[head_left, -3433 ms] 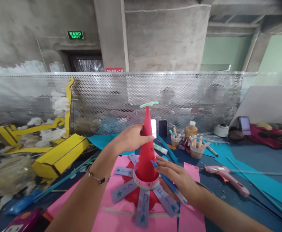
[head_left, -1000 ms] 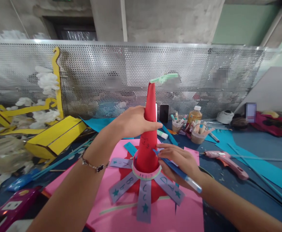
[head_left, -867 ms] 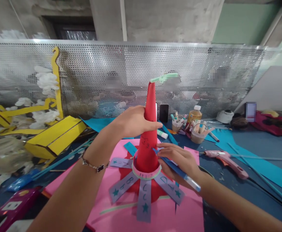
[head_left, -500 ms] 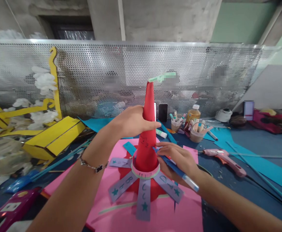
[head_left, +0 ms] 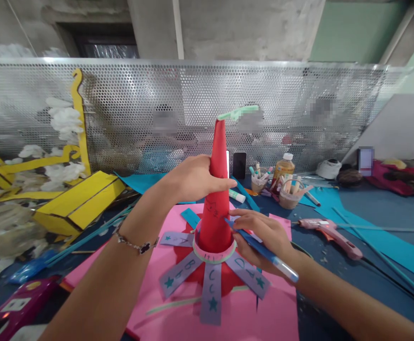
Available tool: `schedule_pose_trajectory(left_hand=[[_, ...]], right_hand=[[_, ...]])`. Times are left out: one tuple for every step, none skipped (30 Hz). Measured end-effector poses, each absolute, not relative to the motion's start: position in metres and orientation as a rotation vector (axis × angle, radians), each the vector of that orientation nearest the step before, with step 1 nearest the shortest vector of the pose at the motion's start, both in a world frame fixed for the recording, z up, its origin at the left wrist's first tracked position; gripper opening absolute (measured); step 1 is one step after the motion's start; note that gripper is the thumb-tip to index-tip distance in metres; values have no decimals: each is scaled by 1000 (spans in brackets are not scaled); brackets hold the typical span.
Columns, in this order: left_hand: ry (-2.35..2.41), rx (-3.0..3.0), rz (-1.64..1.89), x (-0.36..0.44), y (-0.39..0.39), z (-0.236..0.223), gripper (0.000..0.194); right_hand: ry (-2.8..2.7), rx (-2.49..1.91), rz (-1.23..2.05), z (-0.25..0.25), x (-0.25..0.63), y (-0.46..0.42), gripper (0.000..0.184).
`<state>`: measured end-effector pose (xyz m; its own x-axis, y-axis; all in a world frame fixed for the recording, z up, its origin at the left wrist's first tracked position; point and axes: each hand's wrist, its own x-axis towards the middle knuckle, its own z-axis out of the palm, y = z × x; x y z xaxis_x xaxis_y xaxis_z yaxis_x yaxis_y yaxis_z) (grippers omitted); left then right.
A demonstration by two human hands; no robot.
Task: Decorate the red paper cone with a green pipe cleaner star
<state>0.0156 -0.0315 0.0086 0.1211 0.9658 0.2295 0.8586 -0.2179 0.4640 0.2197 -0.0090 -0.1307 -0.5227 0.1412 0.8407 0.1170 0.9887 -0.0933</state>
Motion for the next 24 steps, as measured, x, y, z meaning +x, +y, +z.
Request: schedule_pose_trajectory(left_hand=[[1811,2178,721,16,-31,9,38],[1808,2181,719,15,-31,9,38],[1805,2186,718,15,-31,8,38],[1801,2195,715,15,-30,8,38],[1799,2202,712,14,-29,8,38],[1799,2204,711,14,-29,7,39],[1800,2203,711,14,-29,7,39],[1801,2197,713,14,-29,7,39],[1804,2189,716,14,-29,7,40],[1805,2182,721,14,-29,6,40],[1807,2178,726,14,-29,6,40],[1809,2176,727,14,-30,6,40],[1811,2176,727,14,-30,6,40],[1812,2178,725,14,-30,6,40],[1811,2180,724,14,-29,6,40],[1811,2182,726,14,-29,6,40],[1810,2184,727,14,-29,6,40],[1809,2187,727,14,-28,6,40],[1807,2190,726,13,-28,6,40],[1801,2195,723,13,-28,6,39],[1796,2203,723,14,-28,6,39],[1793,2211,722,14,-28,6,38],[1793,2216,722,14,-28,6,38],[1796,2215,724,14,-28,7,38]], right_hand=[[-2131,-165,31,-130,220,-9,22],[-2134,-151,27,-130,220,-9,22],[-2135,-142,21,-130,220,-10,22],[-2139,-139,19,-130,220,-10,22],[-2140,-142,19,-130,220,-10,22],[-2138,-149,19,-129,219,-10,22],[-2136,-155,16,-129,219,-10,22],[-2135,-162,11,-129,218,-10,22],[-2136,-167,4,-128,218,-10,22],[-2135,-170,-6,-128,218,-10,22],[-2136,-170,-17,-128,218,-10,21],[-2138,-170,-25,-128,218,-10,21],[-2138,-173,-32,-128,218,-9,21],[-2136,-182,-34,-129,218,-9,21],[-2132,-192,-36,-129,218,-9,21],[-2128,-204,-35,-130,217,-9,21],[-2124,-212,-31,-131,217,-9,21],[-2123,-218,-23,-131,217,-9,22],[-2120,-218,-15,-132,217,-9,22],[-2120,-215,-5,-132,217,-9,22],[-2120,-211,5,-133,217,-9,22],[-2122,-212,15,-133,217,-10,22],[-2119,-213,21,-132,217,-10,22],[-2115,-215,24,-132,216,-10,21]])
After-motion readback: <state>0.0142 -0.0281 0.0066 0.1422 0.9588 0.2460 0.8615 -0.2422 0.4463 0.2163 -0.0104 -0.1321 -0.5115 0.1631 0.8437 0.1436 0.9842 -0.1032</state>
